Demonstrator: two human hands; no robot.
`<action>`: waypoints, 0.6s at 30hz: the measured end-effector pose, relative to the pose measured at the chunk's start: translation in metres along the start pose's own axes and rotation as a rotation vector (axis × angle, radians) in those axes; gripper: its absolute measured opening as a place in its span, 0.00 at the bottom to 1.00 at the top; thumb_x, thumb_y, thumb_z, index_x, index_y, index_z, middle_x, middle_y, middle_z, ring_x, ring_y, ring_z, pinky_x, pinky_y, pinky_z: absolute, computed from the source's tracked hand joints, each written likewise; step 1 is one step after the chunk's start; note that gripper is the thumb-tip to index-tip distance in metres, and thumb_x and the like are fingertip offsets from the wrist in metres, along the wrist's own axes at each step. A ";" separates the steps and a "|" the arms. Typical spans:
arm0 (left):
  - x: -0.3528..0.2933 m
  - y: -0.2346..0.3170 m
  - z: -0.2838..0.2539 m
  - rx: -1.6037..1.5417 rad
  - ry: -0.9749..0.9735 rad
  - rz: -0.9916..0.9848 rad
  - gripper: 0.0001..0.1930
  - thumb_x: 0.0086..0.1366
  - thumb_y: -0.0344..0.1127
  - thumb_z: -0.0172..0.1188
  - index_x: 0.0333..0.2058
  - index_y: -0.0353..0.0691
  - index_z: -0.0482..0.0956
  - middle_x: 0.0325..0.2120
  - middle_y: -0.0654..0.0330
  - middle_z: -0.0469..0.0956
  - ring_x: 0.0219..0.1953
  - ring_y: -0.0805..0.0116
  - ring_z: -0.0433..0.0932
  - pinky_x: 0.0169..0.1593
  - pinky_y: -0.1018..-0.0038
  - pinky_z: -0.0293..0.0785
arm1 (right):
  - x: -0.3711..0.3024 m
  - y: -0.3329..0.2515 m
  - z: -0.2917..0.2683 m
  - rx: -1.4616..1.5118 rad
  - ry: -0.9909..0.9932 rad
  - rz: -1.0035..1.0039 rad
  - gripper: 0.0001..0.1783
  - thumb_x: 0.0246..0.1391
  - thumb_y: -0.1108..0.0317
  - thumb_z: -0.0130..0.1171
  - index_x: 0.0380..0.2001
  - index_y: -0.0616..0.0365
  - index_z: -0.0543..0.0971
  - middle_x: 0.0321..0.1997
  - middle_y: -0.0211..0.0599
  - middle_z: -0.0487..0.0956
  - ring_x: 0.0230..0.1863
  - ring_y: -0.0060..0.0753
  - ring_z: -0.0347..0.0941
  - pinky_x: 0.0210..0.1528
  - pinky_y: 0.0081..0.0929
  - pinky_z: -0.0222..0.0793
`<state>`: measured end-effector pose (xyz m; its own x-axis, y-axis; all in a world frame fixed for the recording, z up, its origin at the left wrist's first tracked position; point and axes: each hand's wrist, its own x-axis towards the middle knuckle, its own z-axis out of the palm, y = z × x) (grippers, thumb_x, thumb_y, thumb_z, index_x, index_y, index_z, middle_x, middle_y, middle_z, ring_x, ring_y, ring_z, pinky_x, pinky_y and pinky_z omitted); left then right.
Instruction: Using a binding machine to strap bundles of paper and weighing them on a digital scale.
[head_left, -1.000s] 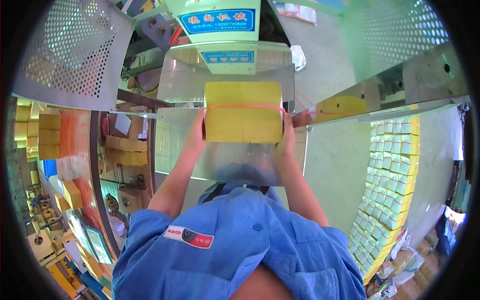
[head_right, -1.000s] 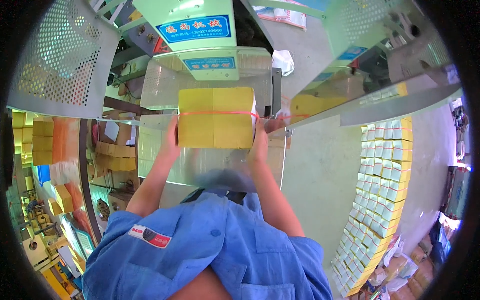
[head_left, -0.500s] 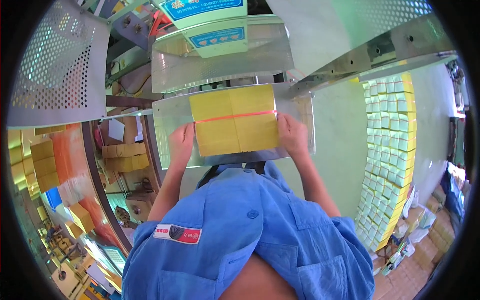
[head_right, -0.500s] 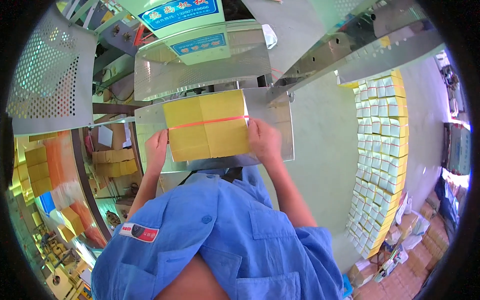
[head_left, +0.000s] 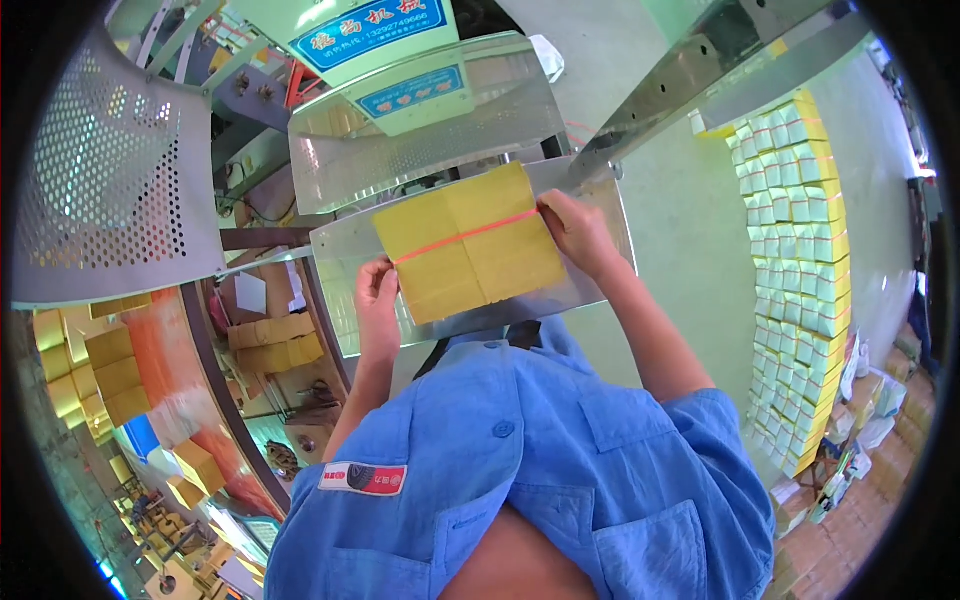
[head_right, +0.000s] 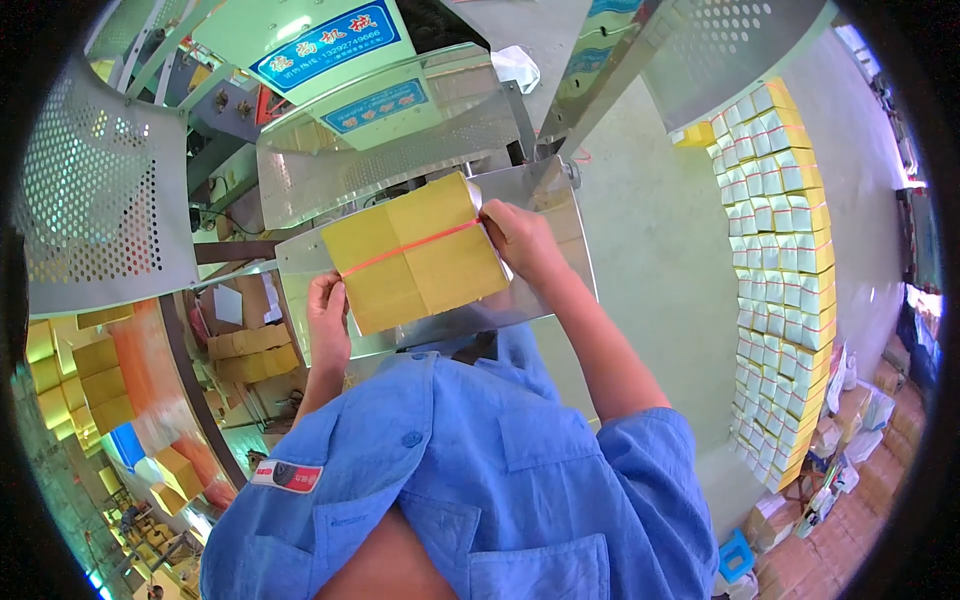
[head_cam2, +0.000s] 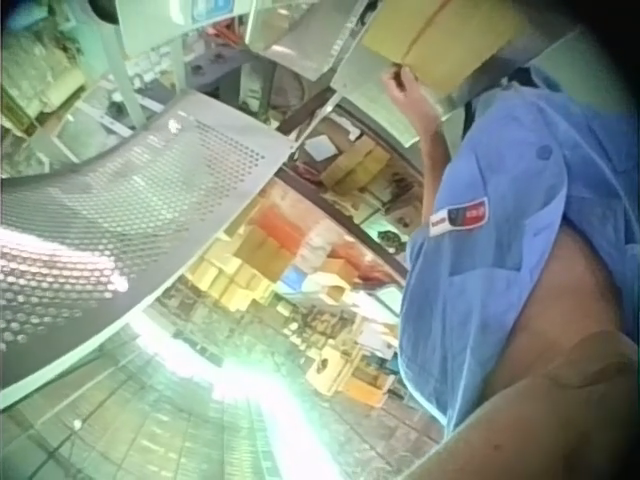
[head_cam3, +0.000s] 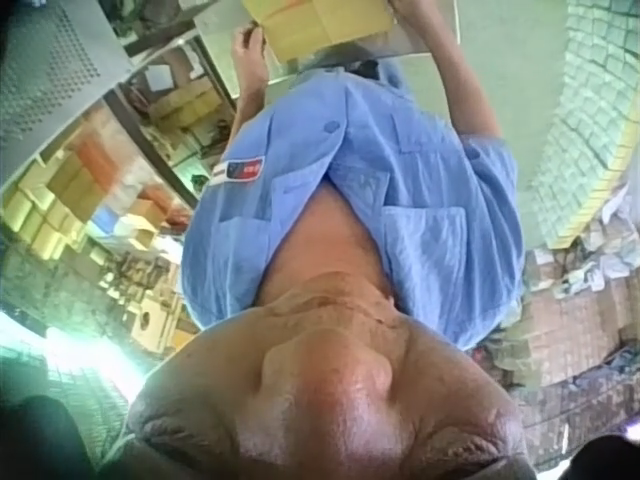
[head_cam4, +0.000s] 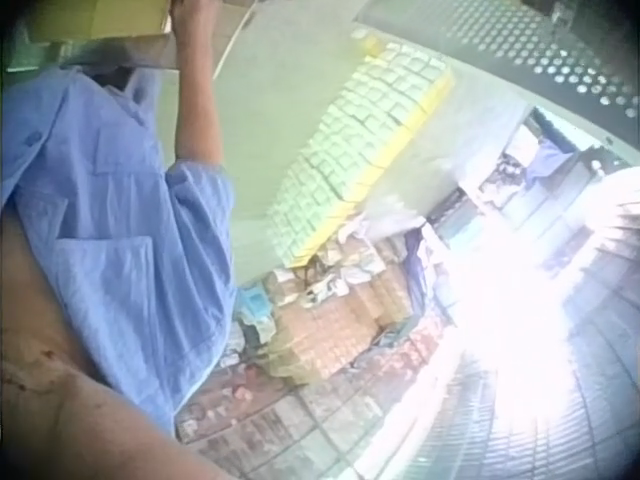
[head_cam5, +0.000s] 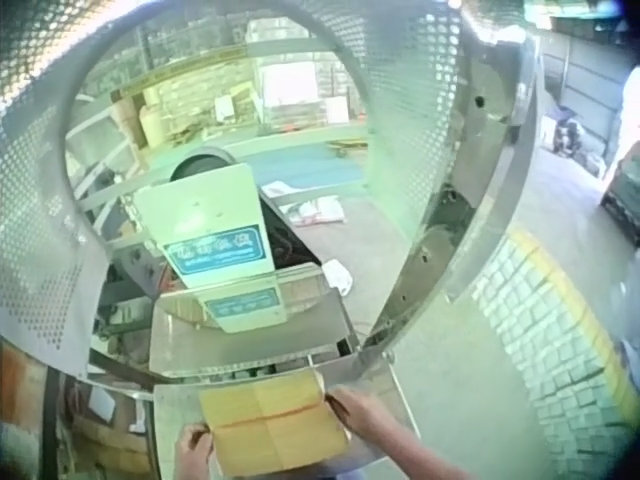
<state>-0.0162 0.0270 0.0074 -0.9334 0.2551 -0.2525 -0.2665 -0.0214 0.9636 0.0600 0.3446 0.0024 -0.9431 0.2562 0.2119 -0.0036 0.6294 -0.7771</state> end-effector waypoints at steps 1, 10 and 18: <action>0.000 -0.001 0.001 0.004 -0.010 0.002 0.06 0.69 0.28 0.51 0.43 0.38 0.72 0.46 0.62 0.74 0.48 0.75 0.73 0.52 0.73 0.70 | 0.002 0.007 0.005 -0.001 0.010 0.004 0.04 0.55 0.73 0.58 0.35 0.59 0.76 0.32 0.48 0.78 0.33 0.52 0.77 0.34 0.36 0.72; 0.019 -0.017 -0.004 -0.303 0.091 -0.314 0.16 0.73 0.43 0.46 0.49 0.38 0.72 0.46 0.62 0.74 0.47 0.72 0.73 0.49 0.73 0.72 | -0.001 0.026 0.024 -0.020 -0.053 0.091 0.05 0.55 0.70 0.54 0.34 0.58 0.75 0.32 0.47 0.76 0.37 0.55 0.74 0.37 0.45 0.70; 0.013 0.006 0.015 -0.233 0.064 -0.242 0.22 0.73 0.47 0.43 0.55 0.36 0.69 0.47 0.58 0.74 0.47 0.68 0.76 0.49 0.73 0.74 | -0.015 -0.005 0.014 0.069 0.098 0.138 0.07 0.49 0.78 0.54 0.33 0.58 0.77 0.31 0.44 0.76 0.35 0.49 0.74 0.37 0.36 0.71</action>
<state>-0.0267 0.0442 0.0115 -0.8473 0.2191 -0.4838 -0.5234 -0.1901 0.8306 0.0699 0.3272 -0.0048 -0.8995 0.4085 0.1547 0.0973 0.5327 -0.8407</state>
